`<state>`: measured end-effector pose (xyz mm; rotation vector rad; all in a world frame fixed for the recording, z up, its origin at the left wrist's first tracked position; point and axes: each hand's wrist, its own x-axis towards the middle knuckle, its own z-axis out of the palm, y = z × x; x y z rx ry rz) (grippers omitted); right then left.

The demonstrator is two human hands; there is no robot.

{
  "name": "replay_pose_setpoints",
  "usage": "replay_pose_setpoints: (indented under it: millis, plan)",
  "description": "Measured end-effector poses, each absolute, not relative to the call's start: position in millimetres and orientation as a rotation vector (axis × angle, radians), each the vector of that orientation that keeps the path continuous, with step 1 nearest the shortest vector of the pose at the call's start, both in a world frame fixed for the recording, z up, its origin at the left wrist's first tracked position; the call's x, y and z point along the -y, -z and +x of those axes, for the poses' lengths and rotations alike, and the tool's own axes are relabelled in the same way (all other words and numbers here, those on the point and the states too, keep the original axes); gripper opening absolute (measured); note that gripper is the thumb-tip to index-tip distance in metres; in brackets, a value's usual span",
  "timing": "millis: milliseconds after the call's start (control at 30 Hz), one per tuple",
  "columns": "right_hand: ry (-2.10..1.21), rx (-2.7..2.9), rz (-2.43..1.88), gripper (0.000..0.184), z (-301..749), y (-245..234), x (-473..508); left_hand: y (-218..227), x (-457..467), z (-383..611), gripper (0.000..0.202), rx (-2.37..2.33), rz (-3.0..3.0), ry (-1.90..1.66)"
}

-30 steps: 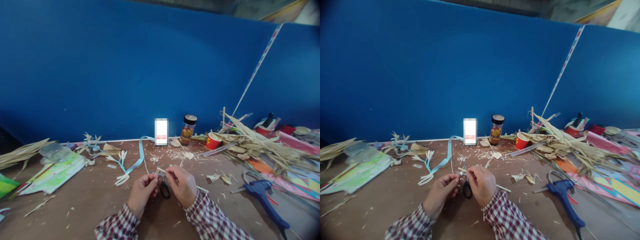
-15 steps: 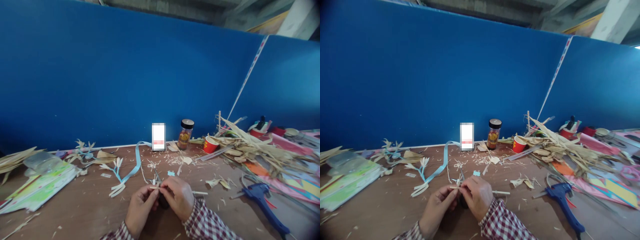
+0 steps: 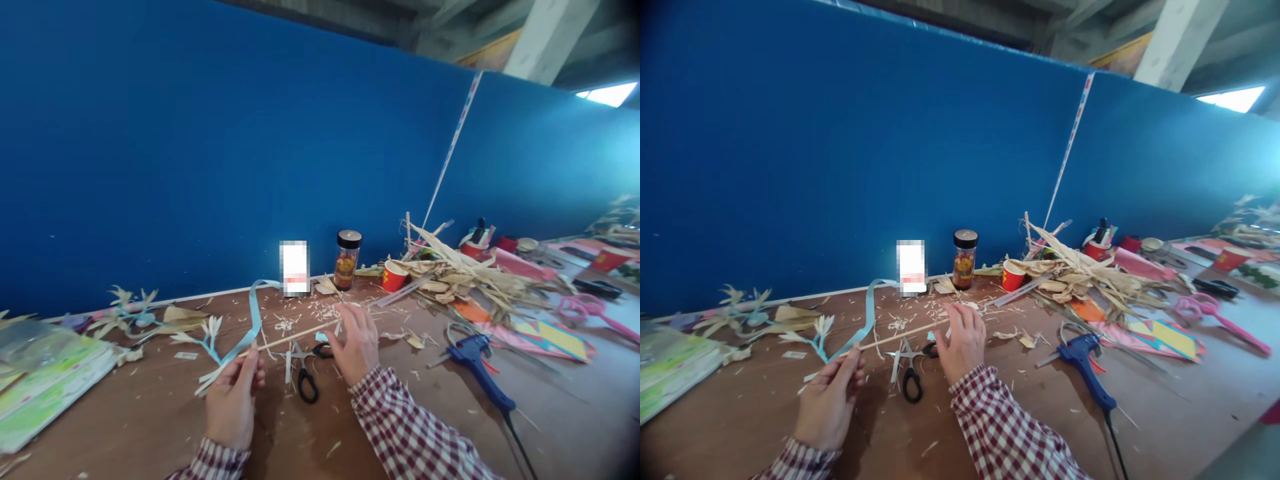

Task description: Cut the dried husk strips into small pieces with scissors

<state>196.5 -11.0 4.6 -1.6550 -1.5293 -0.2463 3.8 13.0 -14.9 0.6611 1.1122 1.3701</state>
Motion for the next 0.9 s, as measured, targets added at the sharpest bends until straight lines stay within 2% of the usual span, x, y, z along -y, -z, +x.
replay_pose_setpoints:
  millis: [200,300,400,500,633,800,900]
  plan:
    - [0.097,1.411,-1.644,0.056,202.3,9.0,1.7,10.0,-19.1,-2.1,0.023,-1.085,0.475,-1.446]
    - [0.007,1.433,-1.594,0.049,201.4,14.7,-0.1,9.4,-20.1,-3.3,0.018,-1.044,0.416,-1.443]
    - [-0.059,1.485,-1.536,0.03,201.2,14.5,0.1,9.4,-20.9,-3.6,0.013,-0.986,0.38,-1.428]
    - [0.061,1.49,-1.513,0.018,200.4,6.2,5.8,9.6,-21.0,-3.9,0.012,-0.974,0.368,-1.42]
    - [0.306,1.588,-1.304,0.018,186.9,-10.1,22.7,9.4,-17.4,-2.0,0.017,-1.003,0.443,-1.391]
    - [0.389,1.83,-1.244,0.024,154.5,-17.4,36.3,7.9,-5.9,6.7,0.023,-0.965,0.653,-1.161]
    - [0.321,1.942,-1.313,0.026,148.5,-14.7,36.3,9.9,0.3,10.4,0.021,-0.928,0.815,-1.039]
